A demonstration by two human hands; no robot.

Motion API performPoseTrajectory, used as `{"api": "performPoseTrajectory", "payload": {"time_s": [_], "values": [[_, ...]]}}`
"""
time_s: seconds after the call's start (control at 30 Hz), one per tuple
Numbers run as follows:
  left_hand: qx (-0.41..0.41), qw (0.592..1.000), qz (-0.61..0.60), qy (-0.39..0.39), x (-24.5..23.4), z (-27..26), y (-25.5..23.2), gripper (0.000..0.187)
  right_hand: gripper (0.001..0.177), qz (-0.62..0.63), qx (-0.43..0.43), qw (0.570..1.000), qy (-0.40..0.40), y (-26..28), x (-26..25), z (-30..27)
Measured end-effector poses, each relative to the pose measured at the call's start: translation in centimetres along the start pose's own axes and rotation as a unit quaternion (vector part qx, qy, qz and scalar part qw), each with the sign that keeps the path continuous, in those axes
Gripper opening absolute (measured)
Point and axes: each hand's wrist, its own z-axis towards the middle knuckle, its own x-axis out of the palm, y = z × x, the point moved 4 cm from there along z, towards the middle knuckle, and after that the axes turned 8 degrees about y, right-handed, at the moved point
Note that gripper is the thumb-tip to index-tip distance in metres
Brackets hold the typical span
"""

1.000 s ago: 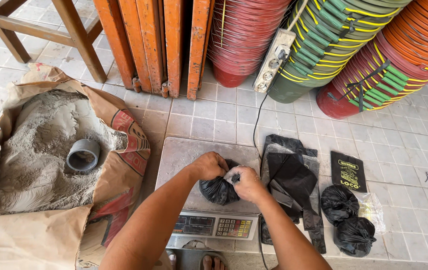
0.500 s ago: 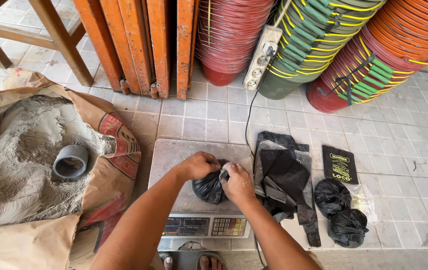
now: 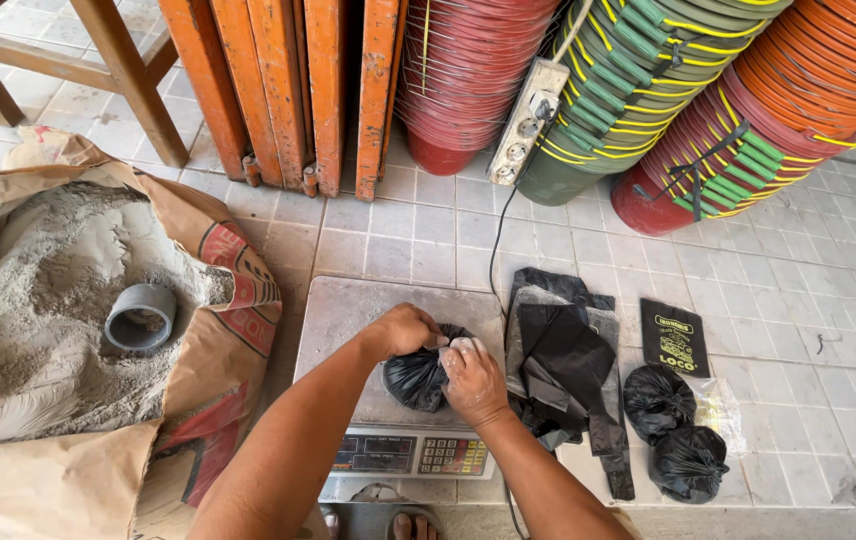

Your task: The person scoops a gray powder from a large sack into small black plastic bags using a metal scoop. They place the filled bags on a digital scale to check the weight, then tie the bags closed and set them aside.

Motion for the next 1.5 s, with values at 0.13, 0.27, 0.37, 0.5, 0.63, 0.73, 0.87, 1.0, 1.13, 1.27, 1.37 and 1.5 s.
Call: {"api": "performPoseTrajectory", "payload": {"time_s": [0.13,0.27,0.37,0.5,0.63,0.73,0.87,1.0,1.13,1.27,1.37,1.5], "values": [[0.004,0.995,0.098,-0.007,0.1,0.5,-0.5,0.03,0.03,-0.012,0.001,1.0,0.018,-1.5,2.3,-1.4],[-0.022,0.997,0.074,-0.016,0.0,1.5,0.2,0.027,0.028,-0.014,0.027,0.999,0.026,-1.1,1.4,-0.6],[-0.034,0.996,0.079,-0.021,0.1,0.0,-0.3,0.03,0.016,-0.021,0.04,0.998,0.041,-0.3,0.9,-1.0],[-0.054,0.991,0.109,-0.059,-1.2,-1.2,-0.6,0.033,0.015,0.045,0.031,0.996,0.072,0.8,0.8,-2.1],[-0.052,0.986,0.148,-0.063,-0.6,-4.2,-2.8,0.035,0.015,0.069,0.077,0.984,0.147,-0.6,2.0,-2.8],[-0.039,0.984,0.161,-0.069,-0.3,-4.4,-3.4,0.036,0.008,0.173,0.172,0.95,0.194,-1.3,0.2,-2.0],[-0.038,0.982,0.175,-0.068,0.4,-4.0,-3.4,0.042,0.014,0.301,0.262,0.887,0.233,-1.5,-0.8,-1.0],[-0.025,0.977,0.191,-0.089,0.9,-2.5,-1.9,0.038,0.016,0.365,0.324,0.838,0.245,-1.2,-2.1,-0.4],[-0.011,0.975,0.189,-0.119,-0.9,-3.7,-3.2,0.036,0.017,0.388,0.38,0.813,0.211,-3.6,-2.4,0.6],[0.058,0.969,0.199,-0.131,-1.7,-4.6,-2.7,0.036,0.019,0.344,0.348,0.828,0.273,-3.4,-3.8,3.3],[0.041,0.963,0.252,-0.093,-2.8,-7.8,-3.0,0.043,0.026,0.336,0.342,0.831,0.281,-2.7,-1.8,4.7],[-0.015,0.969,0.242,-0.058,-3.8,-11.2,-3.2,0.053,0.079,0.225,0.295,0.791,0.487,1.5,-7.8,7.5]]}}
